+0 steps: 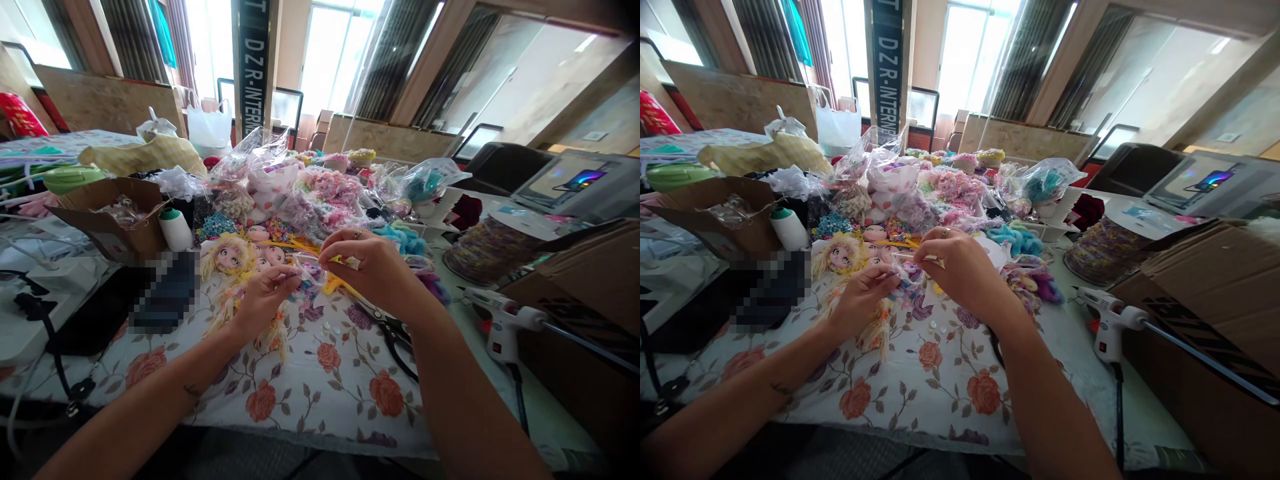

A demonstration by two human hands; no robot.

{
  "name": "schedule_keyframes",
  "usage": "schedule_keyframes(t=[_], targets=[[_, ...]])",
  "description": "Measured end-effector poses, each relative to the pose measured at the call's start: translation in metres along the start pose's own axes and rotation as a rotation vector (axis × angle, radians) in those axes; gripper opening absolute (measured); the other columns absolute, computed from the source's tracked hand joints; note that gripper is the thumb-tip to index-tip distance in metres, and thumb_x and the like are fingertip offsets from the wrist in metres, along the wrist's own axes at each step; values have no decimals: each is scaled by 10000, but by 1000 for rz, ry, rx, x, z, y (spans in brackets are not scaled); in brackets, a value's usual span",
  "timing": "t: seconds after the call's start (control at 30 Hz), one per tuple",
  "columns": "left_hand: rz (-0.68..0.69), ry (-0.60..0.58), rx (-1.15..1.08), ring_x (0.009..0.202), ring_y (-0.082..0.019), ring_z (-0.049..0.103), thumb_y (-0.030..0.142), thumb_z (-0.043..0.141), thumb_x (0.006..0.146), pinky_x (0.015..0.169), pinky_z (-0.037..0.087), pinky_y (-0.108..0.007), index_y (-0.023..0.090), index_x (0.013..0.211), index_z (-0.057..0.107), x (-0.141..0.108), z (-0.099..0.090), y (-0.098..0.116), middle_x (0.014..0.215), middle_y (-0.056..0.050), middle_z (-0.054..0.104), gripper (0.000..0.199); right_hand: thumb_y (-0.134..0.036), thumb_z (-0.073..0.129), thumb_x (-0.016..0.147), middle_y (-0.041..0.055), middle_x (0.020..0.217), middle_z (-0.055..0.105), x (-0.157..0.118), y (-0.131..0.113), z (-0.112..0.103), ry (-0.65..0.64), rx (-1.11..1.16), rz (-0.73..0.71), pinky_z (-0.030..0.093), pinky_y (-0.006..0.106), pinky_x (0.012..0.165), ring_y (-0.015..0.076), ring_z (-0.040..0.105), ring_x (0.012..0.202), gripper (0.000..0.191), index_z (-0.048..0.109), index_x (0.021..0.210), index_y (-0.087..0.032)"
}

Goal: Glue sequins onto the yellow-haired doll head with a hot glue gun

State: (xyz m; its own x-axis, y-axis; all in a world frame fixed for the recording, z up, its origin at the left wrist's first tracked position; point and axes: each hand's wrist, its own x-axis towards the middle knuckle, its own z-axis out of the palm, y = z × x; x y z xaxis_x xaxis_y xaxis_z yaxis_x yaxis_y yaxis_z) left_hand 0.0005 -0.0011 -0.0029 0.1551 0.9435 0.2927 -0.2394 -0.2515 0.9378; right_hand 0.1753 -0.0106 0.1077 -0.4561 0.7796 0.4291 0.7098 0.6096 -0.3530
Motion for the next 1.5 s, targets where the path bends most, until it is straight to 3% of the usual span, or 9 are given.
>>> schedule_keyframes(t=[0.2, 0.47, 0.67, 0.9, 1.1, 1.17, 1.27, 1.33, 1.5], targets=[[59, -1, 48, 686, -137, 545, 328, 704, 758, 630, 473, -241, 194, 812, 707, -1, 1, 2, 766, -22, 632, 145, -150, 614, 808, 70, 1002, 686, -4, 0, 5, -83, -159, -8, 468, 359, 818, 240, 624, 927, 124, 721, 783, -209], [104, 10, 88, 722, -138, 564, 299, 695, 768, 660, 473, -239, 216, 828, 723, -1, 1, 2, 799, -15, 661, 106, -183, 590, 851, 70, 1011, 658, -2, 1, 8, -158, -179, -5, 450, 329, 784, 229, 603, 933, 100, 686, 831, -202], [86, 3, 89, 732, -150, 566, 321, 684, 780, 649, 479, -252, 210, 867, 724, -1, -1, -1, 833, -34, 663, 146, -133, 463, 884, 80, 906, 604, -3, 0, 7, -223, -148, -12, 439, 298, 723, 198, 558, 849, 155, 585, 803, -182], [32, 33, 32, 661, -124, 563, 334, 720, 742, 619, 477, -234, 200, 822, 724, 0, 1, -2, 785, -18, 661, 156, -174, 435, 899, 77, 958, 584, -4, 9, 9, -123, 32, 3, 455, 295, 719, 173, 555, 812, 147, 545, 804, -191], [40, 67, 22, 676, -127, 556, 341, 714, 749, 623, 470, -229, 189, 825, 711, 1, 0, -1, 756, -16, 639, 171, -269, 494, 896, 68, 959, 579, -15, 26, -3, 11, 268, 70, 473, 282, 710, 177, 567, 855, 128, 551, 809, -193], [49, 98, 23, 687, -130, 551, 352, 713, 748, 622, 468, -228, 184, 824, 706, 2, 0, 0, 757, -17, 631, 184, -275, 503, 888, 63, 906, 572, -26, 35, -3, -57, 240, 111, 472, 280, 669, 171, 559, 801, 141, 550, 784, -192], [41, 118, 10, 688, -127, 553, 354, 717, 742, 619, 465, -223, 179, 830, 704, 2, 1, 2, 761, -15, 628, 196, -212, 501, 868, 43, 821, 573, -46, 46, 7, -351, 145, 140, 469, 269, 612, 155, 551, 709, 146, 560, 735, -205], [41, 113, 7, 683, -119, 551, 344, 719, 742, 618, 457, -215, 177, 820, 708, 1, 1, 1, 757, -9, 627, 184, -157, 483, 856, 26, 773, 583, -57, 51, 19, -469, 96, 154, 456, 257, 569, 149, 547, 668, 181, 552, 706, -230], [54, 93, 42, 703, -116, 549, 325, 704, 762, 639, 449, -214, 174, 822, 710, 0, 1, -3, 782, -11, 627, 163, -123, 496, 805, 8, 663, 602, -66, 59, 39, -424, 25, 198, 412, 271, 496, 153, 541, 571, 230, 541, 626, -260]])
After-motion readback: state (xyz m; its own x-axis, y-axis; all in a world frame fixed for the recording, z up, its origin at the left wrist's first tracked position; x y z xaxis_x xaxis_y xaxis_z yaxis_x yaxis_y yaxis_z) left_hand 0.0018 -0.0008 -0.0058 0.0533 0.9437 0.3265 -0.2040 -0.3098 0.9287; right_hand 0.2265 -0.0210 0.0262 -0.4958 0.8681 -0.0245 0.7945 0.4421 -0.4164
